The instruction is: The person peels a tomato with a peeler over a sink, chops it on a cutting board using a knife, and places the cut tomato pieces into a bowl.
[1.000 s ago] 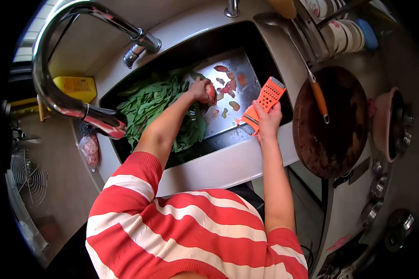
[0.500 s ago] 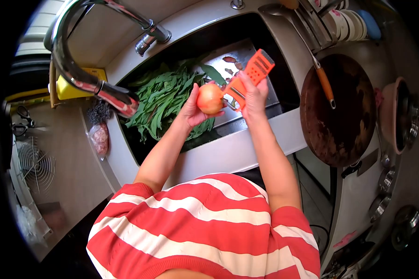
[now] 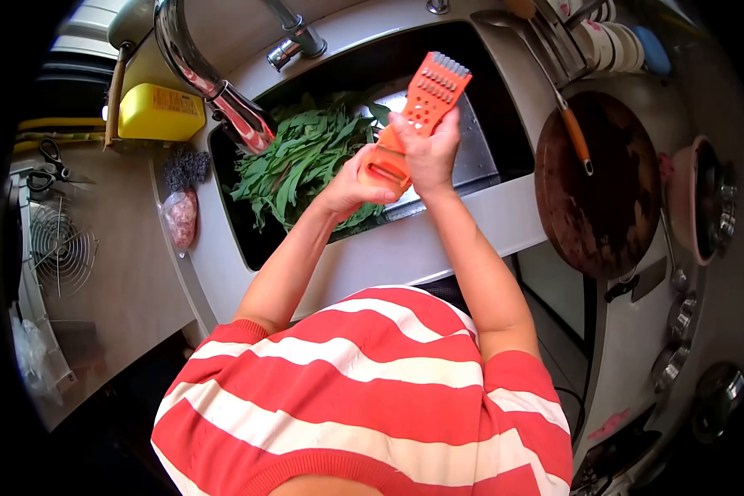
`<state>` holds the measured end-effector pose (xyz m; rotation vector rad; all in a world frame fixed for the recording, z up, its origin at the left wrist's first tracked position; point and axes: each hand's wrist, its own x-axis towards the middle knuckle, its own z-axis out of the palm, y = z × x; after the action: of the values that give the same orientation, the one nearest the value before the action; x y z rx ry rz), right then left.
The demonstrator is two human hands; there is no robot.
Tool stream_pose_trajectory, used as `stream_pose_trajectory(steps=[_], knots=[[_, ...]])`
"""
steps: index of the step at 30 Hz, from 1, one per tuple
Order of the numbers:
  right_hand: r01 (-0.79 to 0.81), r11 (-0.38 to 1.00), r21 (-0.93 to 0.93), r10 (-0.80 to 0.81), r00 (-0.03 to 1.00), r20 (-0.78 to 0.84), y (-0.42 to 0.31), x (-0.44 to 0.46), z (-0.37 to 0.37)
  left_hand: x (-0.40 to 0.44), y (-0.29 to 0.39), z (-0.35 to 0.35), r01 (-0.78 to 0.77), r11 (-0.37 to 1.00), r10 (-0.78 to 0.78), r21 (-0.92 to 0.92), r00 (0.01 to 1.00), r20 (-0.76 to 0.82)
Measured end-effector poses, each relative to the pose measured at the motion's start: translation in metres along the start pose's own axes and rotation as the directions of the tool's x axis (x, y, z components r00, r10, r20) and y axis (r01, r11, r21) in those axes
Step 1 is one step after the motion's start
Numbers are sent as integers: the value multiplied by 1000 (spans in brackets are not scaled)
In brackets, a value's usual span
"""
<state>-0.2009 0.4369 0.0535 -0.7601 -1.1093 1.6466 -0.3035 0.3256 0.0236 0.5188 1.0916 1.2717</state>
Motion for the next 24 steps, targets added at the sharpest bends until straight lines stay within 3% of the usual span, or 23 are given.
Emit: stream_pose_trajectory(steps=[2,6,7,8,10,11,12,13,14,15,16,18,19,20,22,24], knots=[[64,994,-93,-59,997,57,0,-8,4,-5,-2,4,-44,999,44,1,999,30],[-8,994,-111,11,1000,25,5,-2,-4,-2,-7,1,-53,997,55,-63,998,31],[-127,991,30,129,989,-74,9,9,-5,-2,-6,1,-59,995,60,-86,998,13],[-172,982,82,178,982,-65,13,14,-9,0,-3,1,-70,991,73,-113,997,24],[-216,969,118,218,976,-8,16,21,-12,0,-2,3,-76,982,86,-172,995,47],[-154,986,70,159,984,-83,27,29,-23,-3,2,-1,-22,996,28,-90,998,65],[-90,996,15,92,984,-151,41,43,-40,-1,1,-5,-33,996,42,-84,993,114],[54,921,-386,-163,952,-257,57,56,-65,-6,7,-5,-87,996,90,-22,978,186],[52,730,-682,-290,926,-240,62,64,-90,-12,14,-3,-146,989,132,37,957,257],[-1,669,-743,-256,939,-231,56,64,-97,-15,17,1,-185,981,167,64,963,213],[-50,599,-799,-217,951,-222,45,60,-96,-16,19,2,-117,985,101,128,987,127],[93,747,-659,-242,960,-138,34,51,-72,-10,23,2,26,971,-15,239,999,-48],[32,923,-384,-86,988,-125,34,46,-61,-6,16,-1,-10,971,25,240,998,-58],[-65,997,-39,62,995,-80,1,25,-28,-3,15,0,4,956,18,292,997,-72],[-134,986,95,137,990,-27,-7,7,-6,-1,15,5,32,918,10,396,995,-102],[-49,997,-58,49,999,1,17,3,-3,-1,14,9,-24,937,59,349,994,-91]])
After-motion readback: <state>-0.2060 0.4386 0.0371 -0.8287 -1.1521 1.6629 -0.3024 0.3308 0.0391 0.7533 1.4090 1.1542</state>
